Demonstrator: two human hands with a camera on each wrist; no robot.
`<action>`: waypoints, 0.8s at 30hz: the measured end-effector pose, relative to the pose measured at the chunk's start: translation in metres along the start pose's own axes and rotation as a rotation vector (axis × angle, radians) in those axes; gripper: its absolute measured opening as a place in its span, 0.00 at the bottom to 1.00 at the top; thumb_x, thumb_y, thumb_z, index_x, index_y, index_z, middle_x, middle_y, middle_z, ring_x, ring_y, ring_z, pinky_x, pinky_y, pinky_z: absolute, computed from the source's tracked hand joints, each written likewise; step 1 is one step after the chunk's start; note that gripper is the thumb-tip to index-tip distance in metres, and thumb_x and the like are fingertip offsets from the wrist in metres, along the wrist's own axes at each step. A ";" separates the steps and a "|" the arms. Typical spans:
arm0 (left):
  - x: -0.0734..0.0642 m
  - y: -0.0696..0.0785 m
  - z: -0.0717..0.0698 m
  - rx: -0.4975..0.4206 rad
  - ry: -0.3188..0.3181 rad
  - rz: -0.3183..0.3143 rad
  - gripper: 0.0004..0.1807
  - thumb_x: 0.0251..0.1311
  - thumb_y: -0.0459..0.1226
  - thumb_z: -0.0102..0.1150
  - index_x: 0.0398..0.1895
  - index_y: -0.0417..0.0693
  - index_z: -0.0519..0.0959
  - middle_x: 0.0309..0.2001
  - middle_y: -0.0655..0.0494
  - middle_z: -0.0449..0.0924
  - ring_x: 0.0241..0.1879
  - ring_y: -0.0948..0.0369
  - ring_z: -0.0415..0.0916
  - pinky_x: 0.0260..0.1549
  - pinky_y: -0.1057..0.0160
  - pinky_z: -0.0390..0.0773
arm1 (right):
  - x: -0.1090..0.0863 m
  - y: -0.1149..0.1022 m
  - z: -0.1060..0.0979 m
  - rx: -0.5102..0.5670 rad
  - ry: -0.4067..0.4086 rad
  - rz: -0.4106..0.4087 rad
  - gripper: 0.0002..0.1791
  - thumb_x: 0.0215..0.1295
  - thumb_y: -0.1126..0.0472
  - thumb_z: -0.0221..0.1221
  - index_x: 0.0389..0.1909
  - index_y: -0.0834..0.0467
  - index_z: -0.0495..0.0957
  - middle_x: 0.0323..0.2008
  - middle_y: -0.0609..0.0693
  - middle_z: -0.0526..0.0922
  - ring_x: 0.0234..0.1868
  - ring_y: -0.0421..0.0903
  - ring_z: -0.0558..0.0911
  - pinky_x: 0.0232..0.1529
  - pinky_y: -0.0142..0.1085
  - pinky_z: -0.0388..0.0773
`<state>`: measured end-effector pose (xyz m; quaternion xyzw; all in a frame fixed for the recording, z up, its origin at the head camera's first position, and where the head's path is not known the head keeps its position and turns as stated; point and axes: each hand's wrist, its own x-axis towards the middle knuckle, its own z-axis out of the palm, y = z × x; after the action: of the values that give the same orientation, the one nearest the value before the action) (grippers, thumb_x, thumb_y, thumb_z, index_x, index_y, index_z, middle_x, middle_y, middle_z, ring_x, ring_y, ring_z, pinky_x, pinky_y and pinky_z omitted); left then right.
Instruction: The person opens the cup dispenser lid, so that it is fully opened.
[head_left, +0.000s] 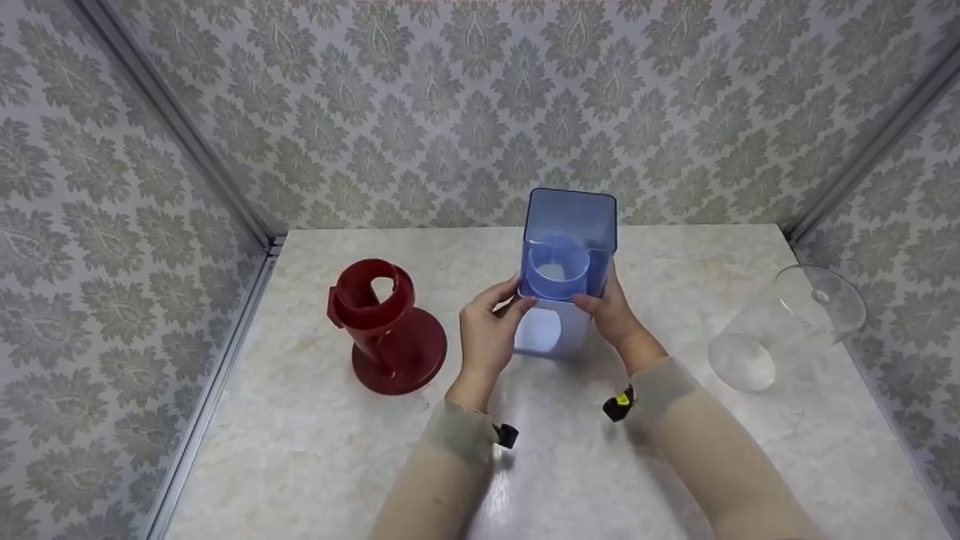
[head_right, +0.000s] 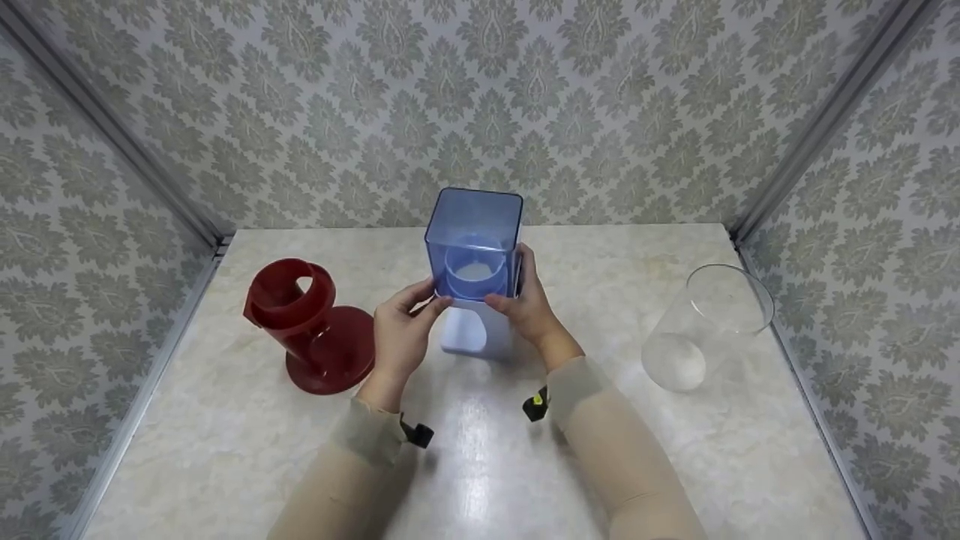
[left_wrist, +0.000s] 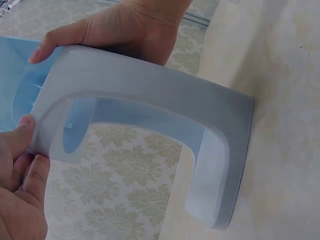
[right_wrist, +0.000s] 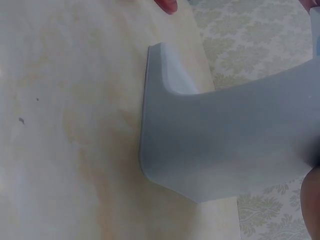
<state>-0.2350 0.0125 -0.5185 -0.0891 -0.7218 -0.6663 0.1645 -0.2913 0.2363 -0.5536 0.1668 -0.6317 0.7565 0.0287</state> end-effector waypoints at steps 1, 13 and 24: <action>0.000 -0.001 0.000 0.002 -0.003 0.005 0.24 0.66 0.34 0.80 0.66 0.42 0.89 0.63 0.43 0.92 0.64 0.48 0.91 0.59 0.64 0.91 | 0.000 0.001 0.000 -0.001 0.000 -0.005 0.89 0.44 0.23 0.84 0.92 0.58 0.39 0.79 0.65 0.70 0.70 0.38 0.80 0.75 0.27 0.75; 0.003 -0.011 -0.006 -0.029 -0.050 0.027 0.24 0.67 0.34 0.80 0.65 0.42 0.90 0.62 0.43 0.93 0.63 0.48 0.91 0.60 0.62 0.91 | -0.009 0.005 0.011 0.014 0.089 -0.080 0.85 0.44 0.25 0.85 0.91 0.60 0.44 0.76 0.56 0.74 0.69 0.40 0.80 0.74 0.28 0.77; 0.010 -0.017 -0.011 -0.068 -0.062 0.010 0.20 0.66 0.31 0.79 0.61 0.39 0.91 0.58 0.40 0.94 0.59 0.46 0.93 0.59 0.60 0.92 | -0.017 0.008 0.026 0.031 0.156 -0.214 0.78 0.51 0.33 0.86 0.88 0.63 0.49 0.74 0.49 0.75 0.70 0.43 0.80 0.74 0.32 0.80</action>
<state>-0.2487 -0.0011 -0.5303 -0.1188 -0.7030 -0.6867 0.1421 -0.2719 0.2128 -0.5628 0.1743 -0.5945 0.7693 0.1558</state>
